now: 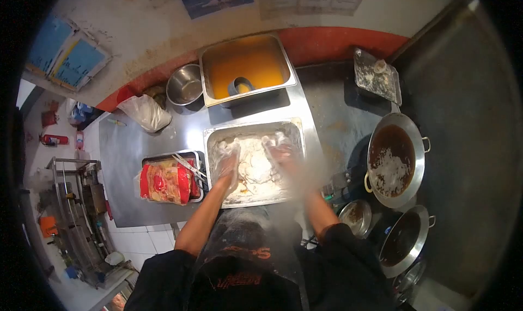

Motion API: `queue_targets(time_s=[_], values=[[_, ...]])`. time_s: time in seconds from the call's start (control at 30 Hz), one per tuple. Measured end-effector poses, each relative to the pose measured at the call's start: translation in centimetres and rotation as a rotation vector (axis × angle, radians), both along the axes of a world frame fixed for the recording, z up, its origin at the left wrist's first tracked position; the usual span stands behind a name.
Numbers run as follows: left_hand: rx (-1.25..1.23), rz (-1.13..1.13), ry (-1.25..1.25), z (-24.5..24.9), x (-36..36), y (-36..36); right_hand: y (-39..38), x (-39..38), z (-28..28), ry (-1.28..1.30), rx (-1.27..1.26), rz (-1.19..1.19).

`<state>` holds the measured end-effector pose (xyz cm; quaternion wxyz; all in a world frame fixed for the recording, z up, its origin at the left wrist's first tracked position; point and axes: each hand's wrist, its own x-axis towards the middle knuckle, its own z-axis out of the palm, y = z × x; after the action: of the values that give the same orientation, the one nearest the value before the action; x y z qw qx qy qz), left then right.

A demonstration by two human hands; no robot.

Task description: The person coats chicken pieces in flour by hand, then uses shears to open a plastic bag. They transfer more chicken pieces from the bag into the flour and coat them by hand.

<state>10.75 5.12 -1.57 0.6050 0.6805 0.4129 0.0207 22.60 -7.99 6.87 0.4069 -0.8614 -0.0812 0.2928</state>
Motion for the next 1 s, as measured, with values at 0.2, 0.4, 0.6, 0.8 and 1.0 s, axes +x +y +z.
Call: queue_targets(time_s=[0.2, 0.4, 0.6, 0.8, 1.0], values=[[0.075, -0.226, -0.059, -9.2, 2.1, 1.8, 1.9, 1.7, -5.6, -0.026, -0.169, 0.290], [0.979, -0.511, -0.027, -8.8, -0.3, 1.2, -2.1, 0.0, -14.2, -0.867, -0.460, 0.569], [-0.498, 0.073, -0.237, -2.8, 1.0, 0.3, -0.1, 0.0, -1.7, 0.206, 0.293, -0.007], [0.222, -0.319, 0.171, -0.6, -0.4, -0.1, -2.8, -1.7, -6.4, 0.237, 0.552, -0.035], [0.040, -0.290, -0.004, -1.5, -0.2, -0.3, -1.4, -2.3, -9.4, 0.017, 0.436, 0.467]])
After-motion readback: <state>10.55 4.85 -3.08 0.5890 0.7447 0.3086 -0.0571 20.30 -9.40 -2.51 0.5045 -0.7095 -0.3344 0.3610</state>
